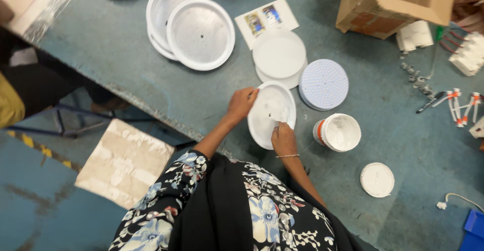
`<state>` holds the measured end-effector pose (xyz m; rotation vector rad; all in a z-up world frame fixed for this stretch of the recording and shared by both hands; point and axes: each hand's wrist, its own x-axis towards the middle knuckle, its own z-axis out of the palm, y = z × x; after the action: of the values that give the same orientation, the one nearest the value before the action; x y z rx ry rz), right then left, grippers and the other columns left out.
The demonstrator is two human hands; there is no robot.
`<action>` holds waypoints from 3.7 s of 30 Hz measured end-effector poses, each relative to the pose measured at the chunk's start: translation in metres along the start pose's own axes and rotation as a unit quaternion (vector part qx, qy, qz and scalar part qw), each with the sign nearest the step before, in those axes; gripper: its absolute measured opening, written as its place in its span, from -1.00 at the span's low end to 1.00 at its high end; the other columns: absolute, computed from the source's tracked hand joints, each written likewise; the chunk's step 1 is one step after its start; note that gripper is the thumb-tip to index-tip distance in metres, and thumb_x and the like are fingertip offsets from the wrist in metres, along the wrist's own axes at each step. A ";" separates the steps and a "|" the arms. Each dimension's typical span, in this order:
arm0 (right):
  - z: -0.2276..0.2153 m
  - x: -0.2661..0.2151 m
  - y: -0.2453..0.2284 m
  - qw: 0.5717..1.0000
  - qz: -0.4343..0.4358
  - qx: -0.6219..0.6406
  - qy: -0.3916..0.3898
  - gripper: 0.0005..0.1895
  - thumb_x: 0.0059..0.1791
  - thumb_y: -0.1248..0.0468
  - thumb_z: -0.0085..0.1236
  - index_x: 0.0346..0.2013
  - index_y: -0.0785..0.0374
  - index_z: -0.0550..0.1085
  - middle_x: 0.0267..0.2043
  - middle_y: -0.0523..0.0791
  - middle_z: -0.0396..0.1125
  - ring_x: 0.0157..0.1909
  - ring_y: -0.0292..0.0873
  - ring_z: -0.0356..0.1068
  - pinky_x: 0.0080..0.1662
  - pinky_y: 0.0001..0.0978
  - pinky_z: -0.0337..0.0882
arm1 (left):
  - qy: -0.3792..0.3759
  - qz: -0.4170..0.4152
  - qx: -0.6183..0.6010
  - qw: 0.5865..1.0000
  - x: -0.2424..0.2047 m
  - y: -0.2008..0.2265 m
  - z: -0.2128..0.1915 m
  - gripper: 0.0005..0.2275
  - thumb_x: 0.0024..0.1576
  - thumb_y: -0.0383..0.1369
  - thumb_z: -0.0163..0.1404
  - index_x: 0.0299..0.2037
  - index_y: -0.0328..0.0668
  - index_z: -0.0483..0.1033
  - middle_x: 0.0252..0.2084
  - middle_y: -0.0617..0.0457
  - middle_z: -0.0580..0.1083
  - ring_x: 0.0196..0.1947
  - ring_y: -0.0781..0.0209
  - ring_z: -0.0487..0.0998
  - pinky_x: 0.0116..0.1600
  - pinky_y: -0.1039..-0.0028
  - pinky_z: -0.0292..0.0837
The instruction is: The person repeatedly applies a white paste to the inner surface of white circular plastic lids using a small rectangular card. They dip the card into a container of paste, spread it on each lid, and place the finished lids into a stack. The process is repeated for multiple lids.
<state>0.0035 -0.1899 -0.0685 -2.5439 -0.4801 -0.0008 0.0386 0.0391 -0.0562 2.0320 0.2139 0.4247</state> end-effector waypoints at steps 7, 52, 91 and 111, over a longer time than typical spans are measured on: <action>0.011 0.032 0.007 0.983 0.120 0.128 0.056 -0.68 -0.05 0.17 0.19 -0.24 0.44 0.56 -0.24 0.19 0.50 -0.14 0.17 0.53 -0.11 -0.11 0.47 | -0.091 -0.037 0.078 0.992 0.007 -0.092 -0.018 -0.60 0.29 -0.07 -0.16 -0.25 -0.26 0.57 -0.18 -0.31 0.54 -0.16 -0.37 0.53 -0.09 -0.03 0.40; -0.199 0.039 -0.005 0.856 0.166 0.378 0.311 -0.77 0.11 0.38 0.14 -0.07 0.57 0.46 -0.13 0.03 0.45 -0.20 -0.11 0.50 -0.13 -0.33 0.56 | -0.218 0.402 -0.037 0.889 0.166 0.096 0.207 -0.52 0.27 -0.41 -0.14 0.42 -0.26 0.17 0.26 -0.38 0.38 0.24 -0.27 0.44 0.26 0.11 0.40; -0.190 0.058 0.109 0.782 0.047 0.605 0.138 -0.62 0.25 0.24 0.03 0.31 0.37 0.28 0.30 -0.01 0.37 0.31 -0.06 0.42 0.29 -0.19 0.48 | -0.019 0.242 -0.005 0.970 0.175 0.128 0.079 -0.60 0.31 -0.19 -0.25 0.22 -0.25 0.40 -0.29 -0.19 0.58 -0.37 -0.06 0.65 -0.27 0.19 0.55; -0.167 0.067 -0.046 0.688 0.025 0.709 0.149 -0.42 0.15 0.03 0.01 0.30 0.42 0.32 0.29 0.10 0.35 0.34 0.11 0.38 0.39 0.03 0.39 | -0.266 -0.212 -0.799 0.495 0.000 0.142 -0.017 -0.45 0.38 0.07 -0.12 0.39 -0.19 0.30 0.35 -0.05 0.36 0.32 0.10 0.37 0.41 0.23 0.26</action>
<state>0.0669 -0.2170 0.1037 -0.9603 -0.1225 -0.0165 0.0280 -0.0151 0.0763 0.0851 -0.1063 -0.3475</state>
